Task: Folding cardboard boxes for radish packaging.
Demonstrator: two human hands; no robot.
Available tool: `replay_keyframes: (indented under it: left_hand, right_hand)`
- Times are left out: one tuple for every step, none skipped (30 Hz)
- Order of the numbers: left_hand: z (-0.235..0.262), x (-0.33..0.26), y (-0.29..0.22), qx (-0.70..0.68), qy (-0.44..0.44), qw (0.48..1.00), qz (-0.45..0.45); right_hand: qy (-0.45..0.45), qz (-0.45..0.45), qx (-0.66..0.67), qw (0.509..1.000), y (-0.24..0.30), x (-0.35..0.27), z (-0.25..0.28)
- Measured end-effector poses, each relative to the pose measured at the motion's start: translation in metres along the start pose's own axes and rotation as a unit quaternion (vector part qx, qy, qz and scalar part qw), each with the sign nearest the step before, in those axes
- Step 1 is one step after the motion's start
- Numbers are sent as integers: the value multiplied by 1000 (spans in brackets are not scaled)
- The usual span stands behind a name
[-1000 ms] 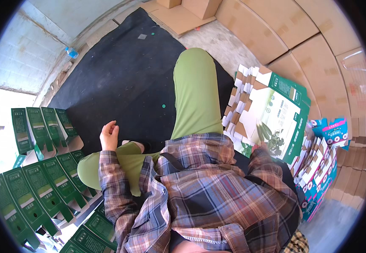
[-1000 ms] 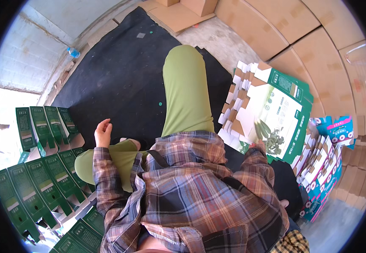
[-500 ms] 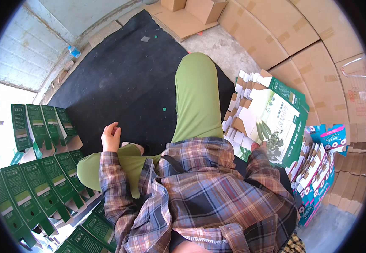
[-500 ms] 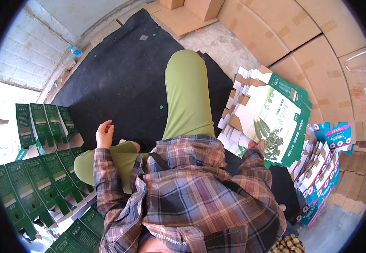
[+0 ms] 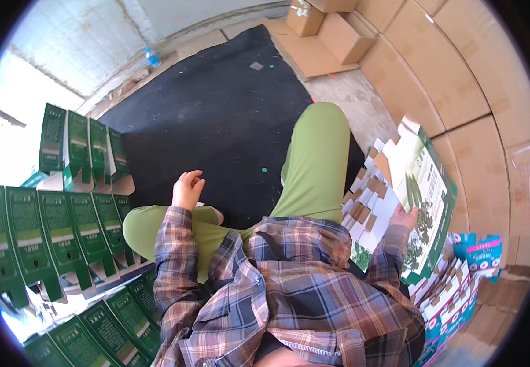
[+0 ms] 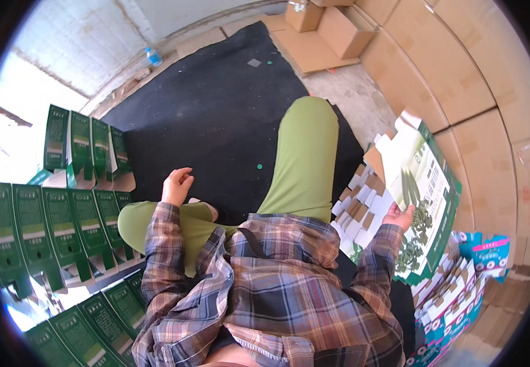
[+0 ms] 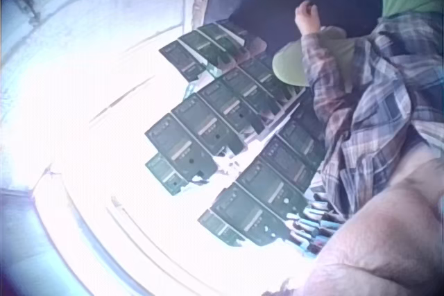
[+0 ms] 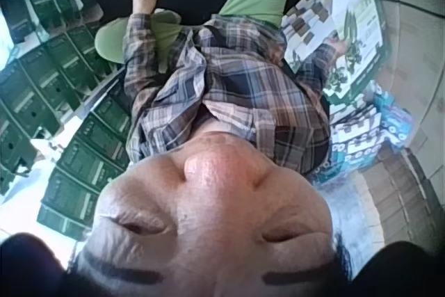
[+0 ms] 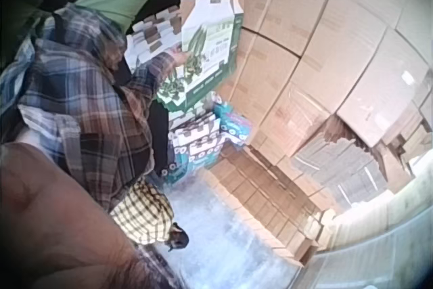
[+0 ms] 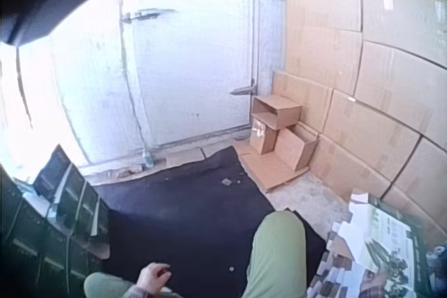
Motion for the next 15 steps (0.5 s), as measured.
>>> replay_keyframes:
  left_hand:
    - [3, 0, 1, -3, -3, 1000, -2]
    - [7, -1, 3, -3, -11, 1000, 2]
    - [8, -1, 5, -7, -14, 1000, 4]
    - [10, -1, 4, -11, -16, 1000, 5]
    - [13, -4, 6, -10, -19, 1000, 11]
    - [14, -5, 8, -11, -25, 1000, 13]
    - [19, -7, 12, -22, -34, 999, 18]
    - [24, -9, 14, -35, -42, 998, 23]
    - [29, -11, 18, -38, -47, 998, 36]
    - [33, -12, 19, -38, -55, 997, 40]
    - [40, -13, 23, -88, -83, 992, 42]
    - [48, -16, 29, -138, -112, 983, 44]
    - [55, -16, 30, -171, -114, 978, 34]
    - [64, -18, 32, -170, -125, 977, 39]
    - [72, -22, 37, -266, -154, 951, 36]
  right_hand:
    - [41, -3, 24, 999, 5, -19, -23]
    - [48, -8, 23, 999, 6, -38, -41]
    - [95, -19, 27, 995, 6, -55, -67]
    - [142, -29, 31, 989, 6, -69, -90]
    - [198, -38, 21, 979, 4, -82, -113]
    - [204, -40, 20, 978, 4, -93, -127]
    - [257, -54, 1, 965, 3, -116, -155]
    - [309, -66, -18, 949, 0, -137, -180]
    - [337, -67, -33, 938, -3, -148, -196]
    - [344, -72, -34, 935, -3, -155, -208]
    - [386, -110, -55, 914, -11, -168, -225]
    - [428, -148, -76, 889, -22, -181, -239]
    - [466, -156, -92, 866, -29, -193, -254]
    - [454, -164, -126, 867, -37, -199, -262]
    - [488, -224, -128, 834, -53, -214, -274]
Point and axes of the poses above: each hand's wrist, its own x-axis towards the middle knuckle, its own z-axis out of the back of the hand, y = z × x, the point moved 10 cm from there along x, towards the middle knuckle, and after that the axes turned 4 degrees about y, right-handed, at the moved point
